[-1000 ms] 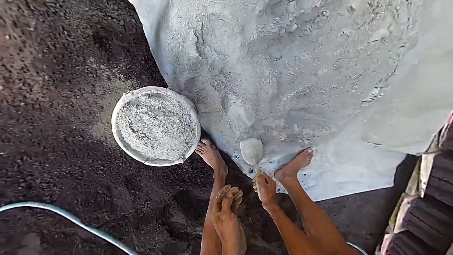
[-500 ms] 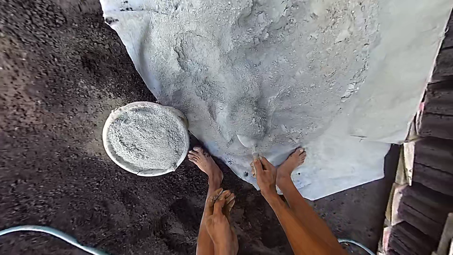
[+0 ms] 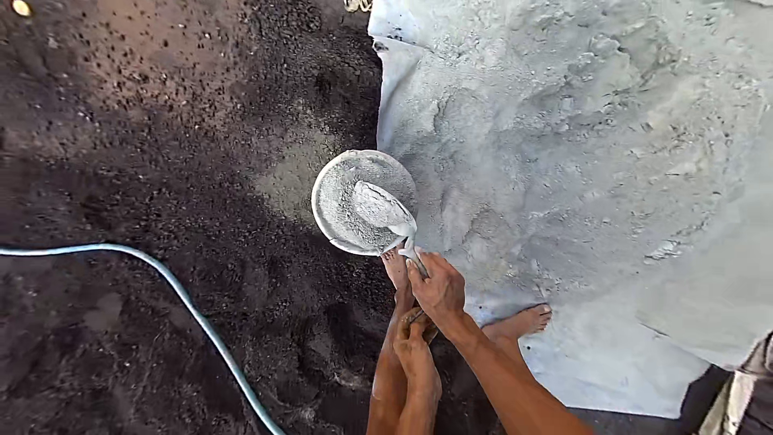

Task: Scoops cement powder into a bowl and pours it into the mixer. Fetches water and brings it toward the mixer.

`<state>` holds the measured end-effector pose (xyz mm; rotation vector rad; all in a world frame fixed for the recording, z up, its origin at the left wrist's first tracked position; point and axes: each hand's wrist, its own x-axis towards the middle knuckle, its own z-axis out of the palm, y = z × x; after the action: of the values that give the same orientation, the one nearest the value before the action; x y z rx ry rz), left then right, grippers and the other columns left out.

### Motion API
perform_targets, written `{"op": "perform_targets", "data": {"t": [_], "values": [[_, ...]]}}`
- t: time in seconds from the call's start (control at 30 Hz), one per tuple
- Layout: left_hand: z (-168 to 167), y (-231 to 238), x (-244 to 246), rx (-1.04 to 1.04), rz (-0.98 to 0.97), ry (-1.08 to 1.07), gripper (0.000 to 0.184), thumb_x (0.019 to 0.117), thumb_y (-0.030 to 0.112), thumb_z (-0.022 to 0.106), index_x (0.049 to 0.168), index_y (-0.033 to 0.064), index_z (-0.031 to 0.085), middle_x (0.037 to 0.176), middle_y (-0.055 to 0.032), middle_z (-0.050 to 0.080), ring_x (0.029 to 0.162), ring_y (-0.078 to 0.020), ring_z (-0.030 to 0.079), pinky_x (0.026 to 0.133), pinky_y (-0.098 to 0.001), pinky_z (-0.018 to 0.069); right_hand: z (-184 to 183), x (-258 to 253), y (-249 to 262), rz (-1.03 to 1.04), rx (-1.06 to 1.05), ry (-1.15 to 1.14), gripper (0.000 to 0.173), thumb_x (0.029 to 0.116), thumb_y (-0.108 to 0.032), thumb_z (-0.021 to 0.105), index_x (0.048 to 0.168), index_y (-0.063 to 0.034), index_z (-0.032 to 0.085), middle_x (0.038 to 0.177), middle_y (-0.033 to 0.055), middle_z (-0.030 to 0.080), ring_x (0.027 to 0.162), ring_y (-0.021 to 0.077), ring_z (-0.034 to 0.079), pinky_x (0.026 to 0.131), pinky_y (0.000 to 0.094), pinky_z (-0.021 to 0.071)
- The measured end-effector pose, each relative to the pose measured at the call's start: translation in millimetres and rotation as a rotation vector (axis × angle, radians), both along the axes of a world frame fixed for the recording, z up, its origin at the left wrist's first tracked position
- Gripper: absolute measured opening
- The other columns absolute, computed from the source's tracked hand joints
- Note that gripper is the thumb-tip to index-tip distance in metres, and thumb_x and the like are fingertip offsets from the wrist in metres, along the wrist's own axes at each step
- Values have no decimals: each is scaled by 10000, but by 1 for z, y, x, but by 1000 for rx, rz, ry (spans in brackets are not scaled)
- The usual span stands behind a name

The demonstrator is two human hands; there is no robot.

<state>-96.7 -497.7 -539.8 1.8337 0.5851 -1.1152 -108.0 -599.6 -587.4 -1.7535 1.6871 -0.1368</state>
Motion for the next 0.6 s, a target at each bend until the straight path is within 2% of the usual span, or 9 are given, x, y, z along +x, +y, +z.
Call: {"op": "perform_targets", "data": {"t": [0.07, 0.23, 0.3, 0.33, 0.37, 0.4, 0.5, 0.53, 0.6], "values": [[2, 3, 5, 4, 36, 9, 214, 1038, 3, 500, 1184, -71, 638, 980, -210, 731, 817, -269, 736, 769, -403, 629, 2, 11, -9, 20, -46, 44, 383, 959, -442, 614, 1181, -181, 785, 992, 17, 758, 865, 174, 730, 702, 403, 609], [11, 14, 27, 0, 93, 14, 210, 1018, 4, 518, 1180, -63, 634, 998, -221, 720, 851, -302, 727, 804, -422, 618, 24, 0, -13, -84, -164, -12, 344, 909, -373, 690, 1104, -110, 796, 978, 51, 758, 863, 177, 727, 725, 401, 606], [14, 19, 36, 1, 125, -12, 208, 1011, 5, 520, 1170, -67, 633, 979, -220, 723, 830, -297, 728, 785, -423, 621, 42, -3, -14, -216, -96, -136, 291, 914, -300, 691, 1070, -74, 786, 915, 25, 756, 792, 114, 707, 716, 331, 599], [17, 20, 41, 3, 124, -28, 214, 1017, 11, 507, 1175, -69, 627, 973, -215, 723, 823, -289, 727, 776, -418, 623, 52, -1, -13, -311, -21, -266, 243, 941, -244, 659, 1048, -55, 770, 828, 6, 735, 683, 79, 673, 631, 281, 583], [20, 22, 47, 4, 112, -48, 223, 1022, 18, 495, 1184, -72, 619, 977, -211, 718, 823, -281, 725, 773, -415, 624, 62, 4, -13, -405, 106, -439, 221, 984, -200, 591, 1030, -42, 738, 739, 3, 699, 570, 87, 635, 519, 273, 558], [22, 25, 54, 10, 93, -74, 236, 1022, 21, 489, 1195, -79, 615, 986, -215, 717, 832, -285, 724, 777, -424, 622, 70, 10, -12, -481, 274, -628, 252, 1026, -180, 523, 1036, -15, 712, 700, 33, 679, 517, 126, 607, 465, 297, 537], [26, 34, 76, 24, 8, -137, 255, 1023, 29, 473, 1200, -90, 613, 991, -225, 726, 843, -304, 734, 786, -446, 628, 69, 31, -3, -621, 785, -991, 369, 1065, -249, 439, 1125, 30, 672, 735, 103, 665, 514, 162, 579, 467, 314, 522], [26, 36, 85, 28, -19, -149, 255, 1025, 35, 470, 1199, -85, 612, 986, -221, 726, 835, -302, 737, 780, -445, 633, 60, 37, 0, -663, 891, -1041, 381, 1070, -261, 442, 1139, 38, 666, 754, 118, 666, 521, 161, 581, 475, 305, 520], [26, 37, 105, 41, -58, -174, 259, 1030, 39, 457, 1202, -82, 609, 980, -210, 731, 812, -291, 740, 755, -428, 636, 42, 39, 6, -737, 967, -1066, 380, 1081, -268, 443, 1148, 37, 660, 783, 134, 675, 529, 165, 588, 475, 298, 517]]}}
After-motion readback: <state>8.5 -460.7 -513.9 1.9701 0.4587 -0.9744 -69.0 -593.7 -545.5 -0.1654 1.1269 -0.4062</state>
